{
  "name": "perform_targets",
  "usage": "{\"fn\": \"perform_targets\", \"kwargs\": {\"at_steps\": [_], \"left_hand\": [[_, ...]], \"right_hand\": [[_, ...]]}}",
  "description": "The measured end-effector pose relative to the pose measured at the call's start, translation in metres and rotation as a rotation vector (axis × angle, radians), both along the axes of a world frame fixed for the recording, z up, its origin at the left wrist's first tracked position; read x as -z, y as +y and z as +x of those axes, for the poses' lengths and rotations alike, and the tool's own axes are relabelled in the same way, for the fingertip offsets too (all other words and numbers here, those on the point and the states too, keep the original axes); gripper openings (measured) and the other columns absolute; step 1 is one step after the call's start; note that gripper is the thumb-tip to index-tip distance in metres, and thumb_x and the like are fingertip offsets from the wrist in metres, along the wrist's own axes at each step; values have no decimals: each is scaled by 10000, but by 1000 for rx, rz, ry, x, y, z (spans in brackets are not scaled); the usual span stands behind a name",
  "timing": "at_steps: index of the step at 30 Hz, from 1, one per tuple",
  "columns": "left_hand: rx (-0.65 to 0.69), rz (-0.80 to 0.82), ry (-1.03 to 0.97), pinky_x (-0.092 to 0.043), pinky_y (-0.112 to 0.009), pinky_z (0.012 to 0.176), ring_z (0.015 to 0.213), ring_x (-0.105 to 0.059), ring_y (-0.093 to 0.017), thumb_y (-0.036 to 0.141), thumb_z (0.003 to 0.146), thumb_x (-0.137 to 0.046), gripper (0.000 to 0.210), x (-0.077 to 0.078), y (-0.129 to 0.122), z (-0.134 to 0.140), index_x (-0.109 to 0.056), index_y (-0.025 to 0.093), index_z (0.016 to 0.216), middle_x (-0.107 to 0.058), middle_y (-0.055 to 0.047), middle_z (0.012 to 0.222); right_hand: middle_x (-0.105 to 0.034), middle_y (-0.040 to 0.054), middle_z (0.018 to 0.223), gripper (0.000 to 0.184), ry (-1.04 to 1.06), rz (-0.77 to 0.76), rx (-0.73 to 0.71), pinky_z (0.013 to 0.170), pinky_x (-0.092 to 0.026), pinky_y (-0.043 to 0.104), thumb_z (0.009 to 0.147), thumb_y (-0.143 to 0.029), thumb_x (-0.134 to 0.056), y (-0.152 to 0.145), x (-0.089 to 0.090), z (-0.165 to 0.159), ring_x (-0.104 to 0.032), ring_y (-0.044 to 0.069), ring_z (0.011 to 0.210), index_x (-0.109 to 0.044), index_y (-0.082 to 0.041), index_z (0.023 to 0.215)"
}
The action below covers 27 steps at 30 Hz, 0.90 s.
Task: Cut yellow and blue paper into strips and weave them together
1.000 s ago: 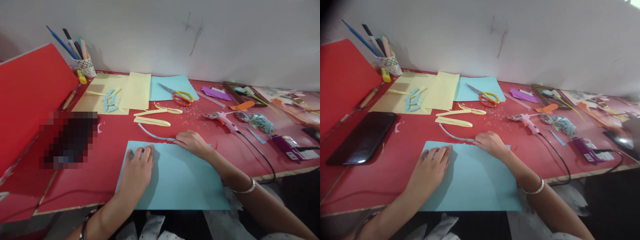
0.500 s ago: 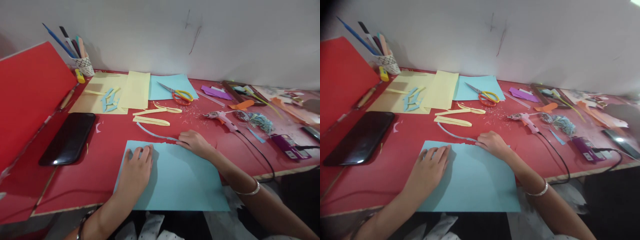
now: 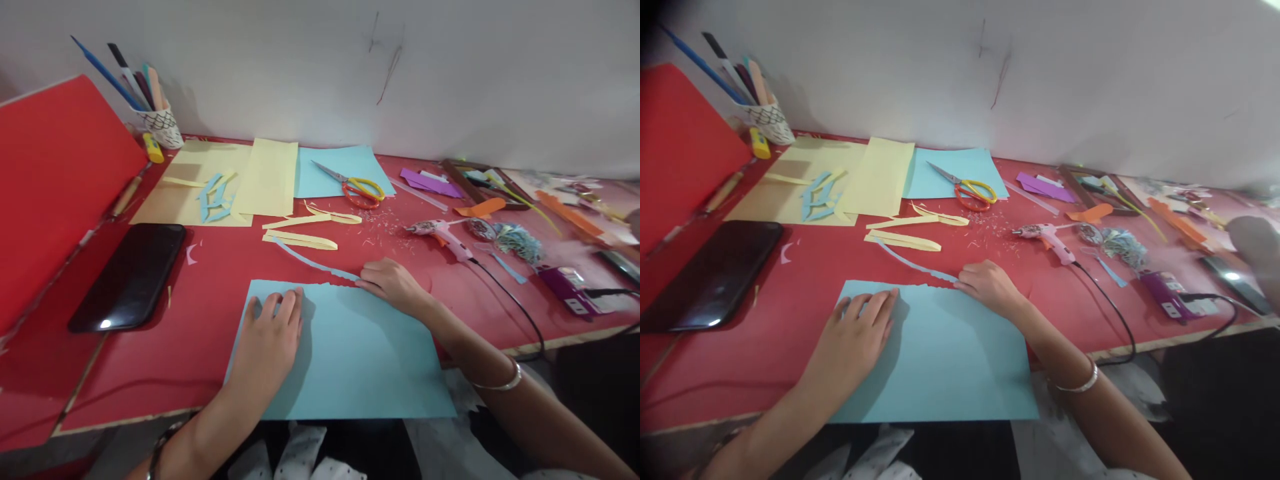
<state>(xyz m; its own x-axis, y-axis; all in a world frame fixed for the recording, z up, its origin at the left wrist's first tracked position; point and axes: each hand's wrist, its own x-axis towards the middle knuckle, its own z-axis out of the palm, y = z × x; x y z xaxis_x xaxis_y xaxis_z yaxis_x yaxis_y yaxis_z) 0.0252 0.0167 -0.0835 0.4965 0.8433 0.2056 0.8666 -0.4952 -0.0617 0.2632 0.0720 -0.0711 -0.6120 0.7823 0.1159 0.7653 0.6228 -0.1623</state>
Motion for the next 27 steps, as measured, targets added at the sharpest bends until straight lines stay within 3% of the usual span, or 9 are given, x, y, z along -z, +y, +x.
{"fn": "perform_targets", "kwargs": {"at_steps": [6, 14, 19, 27], "left_hand": [[3, -2, -13, -415, -464, 793, 869, -518, -241, 121, 827, -361, 370, 0, 0, 0, -513, 159, 1162, -574, -95, 990], [-12, -5, -4, -417, -462, 791, 860, -515, -237, 124, 831, -351, 363, -1, 0, 1, -525, 161, 1147, -578, -93, 968], [-17, 8, -2, -420, -447, 789, 853, -514, -233, 131, 824, -370, 358, -2, 0, 0, -521, 144, 1148, -579, -91, 971], [1, 35, 0, -428, -410, 759, 836, -510, -227, 133, 821, -380, 350, -1, 0, -2, -522, 108, 1140, -596, -87, 953]], "right_hand": [[-476, 18, 599, 454, 30, -47, -20, 568, -285, 229, 870, -463, -279, 0, -3, 4, -421, 114, 576, -478, -159, 598], [-464, 14, 575, 489, 15, -26, 6, 562, -284, 234, 898, -424, -195, 2, 1, 5, -415, 110, 550, -462, -164, 582], [-450, 11, 581, 446, 51, -48, -7, 562, -290, 231, 864, -468, -285, 0, -3, 8, -406, 113, 564, -447, -165, 580], [-413, -2, 558, 444, 55, -38, -20, 549, -274, 233, 896, -392, -250, 2, -1, 11, -383, 103, 534, -397, -171, 540]]}}
